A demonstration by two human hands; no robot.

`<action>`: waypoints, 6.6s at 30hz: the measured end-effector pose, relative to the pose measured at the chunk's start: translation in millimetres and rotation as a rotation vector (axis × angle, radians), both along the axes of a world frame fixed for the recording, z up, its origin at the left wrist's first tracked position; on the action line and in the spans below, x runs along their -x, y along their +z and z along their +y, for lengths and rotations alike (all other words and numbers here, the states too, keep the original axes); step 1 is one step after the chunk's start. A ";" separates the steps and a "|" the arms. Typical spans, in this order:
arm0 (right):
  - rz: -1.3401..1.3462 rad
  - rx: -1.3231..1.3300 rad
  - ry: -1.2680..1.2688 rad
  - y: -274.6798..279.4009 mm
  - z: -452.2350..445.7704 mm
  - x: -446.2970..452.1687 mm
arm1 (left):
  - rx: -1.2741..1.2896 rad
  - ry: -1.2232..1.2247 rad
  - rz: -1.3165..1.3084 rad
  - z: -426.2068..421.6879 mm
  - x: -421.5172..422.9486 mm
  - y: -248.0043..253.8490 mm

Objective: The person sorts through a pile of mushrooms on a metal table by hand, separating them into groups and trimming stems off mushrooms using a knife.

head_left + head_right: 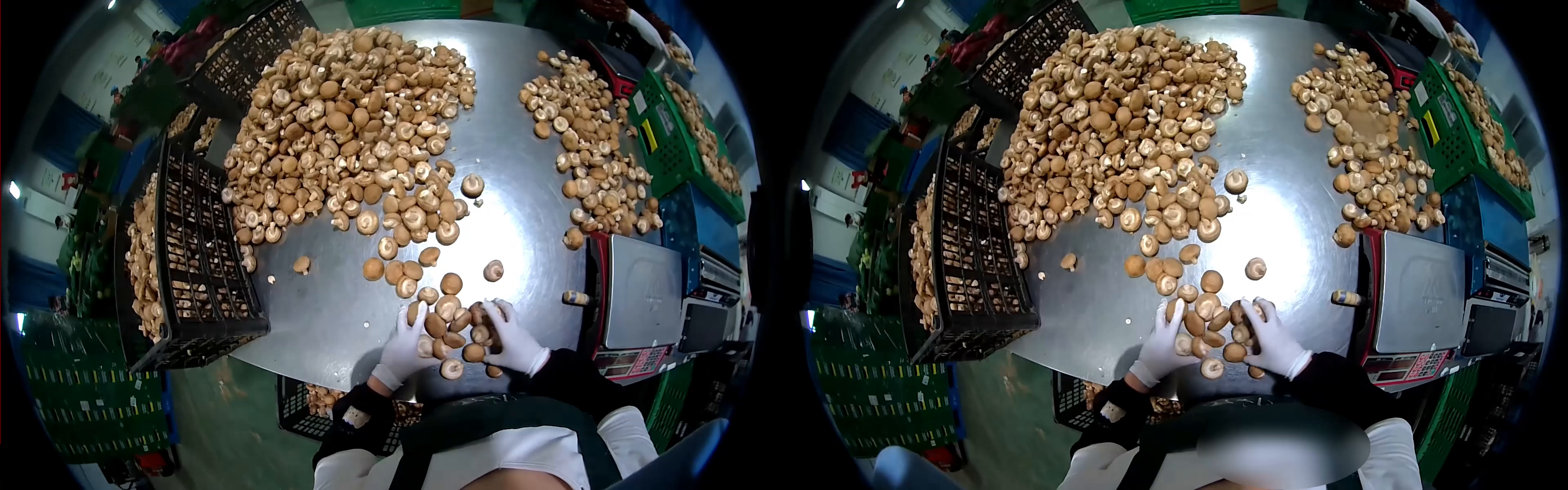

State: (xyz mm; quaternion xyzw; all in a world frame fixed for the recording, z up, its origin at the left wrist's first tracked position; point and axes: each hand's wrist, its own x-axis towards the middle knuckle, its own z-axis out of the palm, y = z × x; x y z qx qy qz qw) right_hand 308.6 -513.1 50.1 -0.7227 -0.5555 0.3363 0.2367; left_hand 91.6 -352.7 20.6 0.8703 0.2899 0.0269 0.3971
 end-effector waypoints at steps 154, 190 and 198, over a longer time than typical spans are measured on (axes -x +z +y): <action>0.102 -0.311 -0.549 16.8 160.9 -179.6 | -0.369 0.410 -0.355 77.6 -75.3 17.8; -0.095 -0.224 -0.365 -6.1 249.9 -133.5 | 0.568 0.556 -0.447 -37.4 -17.7 -30.3; -0.324 -0.082 -0.292 -37.7 201.1 -142.4 | 0.950 0.793 -0.678 -23.2 -25.9 -20.6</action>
